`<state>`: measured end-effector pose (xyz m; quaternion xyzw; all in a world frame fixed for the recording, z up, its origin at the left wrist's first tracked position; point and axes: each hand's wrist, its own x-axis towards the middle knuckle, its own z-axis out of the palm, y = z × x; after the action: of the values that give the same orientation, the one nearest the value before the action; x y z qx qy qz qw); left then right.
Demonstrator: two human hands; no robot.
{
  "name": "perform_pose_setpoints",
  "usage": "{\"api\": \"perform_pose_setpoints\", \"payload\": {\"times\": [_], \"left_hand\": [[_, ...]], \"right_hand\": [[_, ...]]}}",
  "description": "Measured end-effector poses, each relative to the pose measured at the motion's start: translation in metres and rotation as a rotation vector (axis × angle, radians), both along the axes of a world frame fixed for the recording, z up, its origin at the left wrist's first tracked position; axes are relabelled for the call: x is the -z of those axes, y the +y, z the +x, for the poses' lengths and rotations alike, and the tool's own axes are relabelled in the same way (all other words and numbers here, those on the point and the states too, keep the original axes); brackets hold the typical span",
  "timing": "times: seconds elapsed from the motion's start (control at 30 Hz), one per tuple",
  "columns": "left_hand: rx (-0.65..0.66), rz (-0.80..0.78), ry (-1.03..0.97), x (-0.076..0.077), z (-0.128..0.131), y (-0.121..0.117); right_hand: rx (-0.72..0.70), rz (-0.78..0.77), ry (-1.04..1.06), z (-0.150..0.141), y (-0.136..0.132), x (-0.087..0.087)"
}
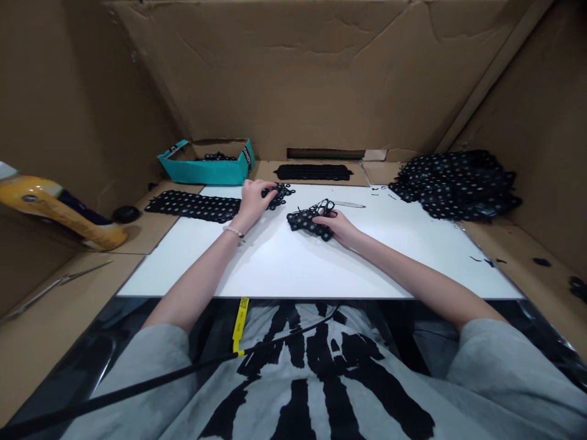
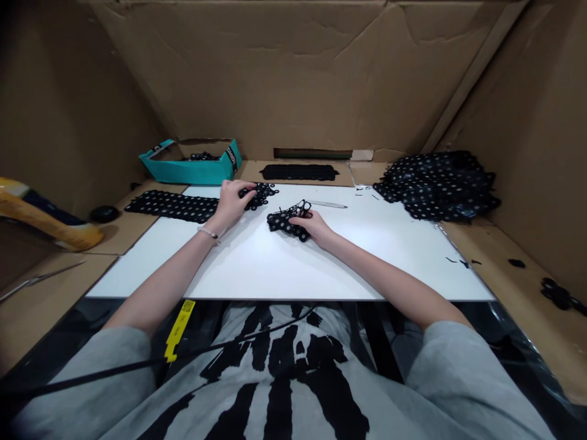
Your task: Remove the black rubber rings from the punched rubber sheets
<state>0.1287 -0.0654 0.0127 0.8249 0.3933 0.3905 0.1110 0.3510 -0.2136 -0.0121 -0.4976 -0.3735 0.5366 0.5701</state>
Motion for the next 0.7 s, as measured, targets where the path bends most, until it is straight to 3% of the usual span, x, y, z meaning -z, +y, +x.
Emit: {"api": "perform_pose_setpoints", "payload": {"times": [0.1, 0.2, 0.37, 0.7], "left_hand": [[0.239, -0.077, 0.123, -0.005, 0.017, -0.027], [0.337, -0.077, 0.177, -0.003, 0.032, -0.055], [0.267, 0.027, 0.123, 0.001, 0.041, -0.081], [0.283, -0.029, 0.124, 0.002, 0.041, -0.081]], "right_hand": [[0.030, 0.008, 0.022, 0.002, 0.004, 0.005], [0.025, 0.054, 0.022, 0.003, 0.007, 0.008], [-0.003, 0.146, 0.014, 0.001, 0.006, 0.010], [-0.046, 0.162, 0.001, 0.001, 0.005, 0.010]]}}
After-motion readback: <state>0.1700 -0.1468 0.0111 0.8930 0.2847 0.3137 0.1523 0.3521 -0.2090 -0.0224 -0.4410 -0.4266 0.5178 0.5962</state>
